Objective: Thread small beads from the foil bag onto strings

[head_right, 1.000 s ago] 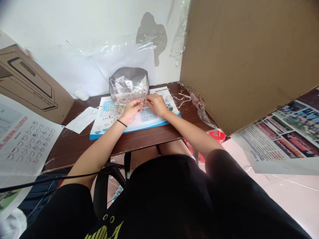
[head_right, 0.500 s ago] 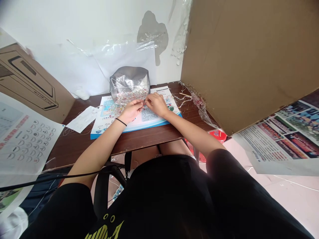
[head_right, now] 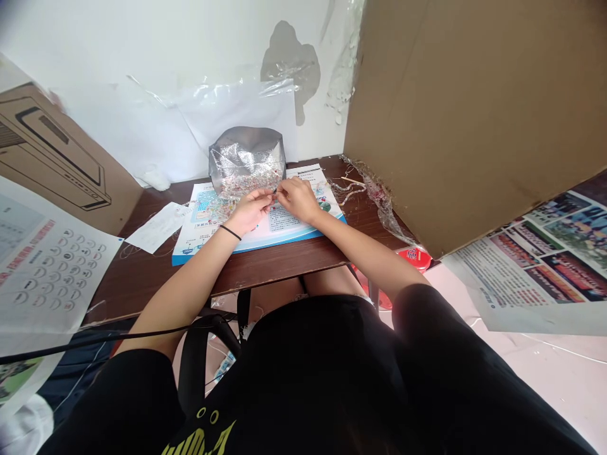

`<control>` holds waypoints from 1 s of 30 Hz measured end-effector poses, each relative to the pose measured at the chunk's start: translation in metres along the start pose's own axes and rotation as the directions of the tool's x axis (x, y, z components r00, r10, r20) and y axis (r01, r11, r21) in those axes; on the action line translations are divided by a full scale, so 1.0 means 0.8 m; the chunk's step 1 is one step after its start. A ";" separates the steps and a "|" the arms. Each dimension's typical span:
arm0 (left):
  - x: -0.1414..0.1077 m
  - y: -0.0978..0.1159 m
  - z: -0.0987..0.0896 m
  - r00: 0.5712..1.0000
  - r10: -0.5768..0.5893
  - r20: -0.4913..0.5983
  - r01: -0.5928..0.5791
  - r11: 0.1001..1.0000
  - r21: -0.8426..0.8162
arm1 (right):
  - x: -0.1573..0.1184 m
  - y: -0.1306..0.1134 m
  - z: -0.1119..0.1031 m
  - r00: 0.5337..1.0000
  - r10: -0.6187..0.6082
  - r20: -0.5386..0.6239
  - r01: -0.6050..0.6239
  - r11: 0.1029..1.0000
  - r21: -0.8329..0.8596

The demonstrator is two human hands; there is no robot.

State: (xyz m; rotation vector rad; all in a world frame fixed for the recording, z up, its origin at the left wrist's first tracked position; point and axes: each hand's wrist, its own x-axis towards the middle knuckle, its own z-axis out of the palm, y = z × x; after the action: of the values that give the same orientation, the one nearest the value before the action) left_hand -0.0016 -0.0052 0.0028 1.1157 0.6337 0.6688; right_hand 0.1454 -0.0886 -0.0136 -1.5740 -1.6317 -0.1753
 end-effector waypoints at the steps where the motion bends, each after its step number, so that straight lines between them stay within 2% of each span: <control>1: 0.000 0.000 0.000 1.000 0.000 -0.004 0.000 1.000 -0.002 | 0.000 0.000 0.000 1.000 0.001 -0.001 -0.001 1.000 0.004; 19: -0.002 0.000 0.001 1.000 0.017 -0.023 -0.017 1.000 -0.013 | 0.000 -0.002 -0.003 1.000 0.002 0.028 -0.002 1.000 0.001; 30: -0.005 0.000 0.004 0.999 0.035 0.006 -0.036 0.999 0.035 | 0.000 -0.003 -0.002 1.000 0.015 0.014 -0.015 1.000 0.012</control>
State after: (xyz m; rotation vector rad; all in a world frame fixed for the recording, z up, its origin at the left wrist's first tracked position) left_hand -0.0014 -0.0099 0.0046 1.1632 0.6242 0.6870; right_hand 0.1440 -0.0902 -0.0114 -1.5815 -1.6279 -0.1471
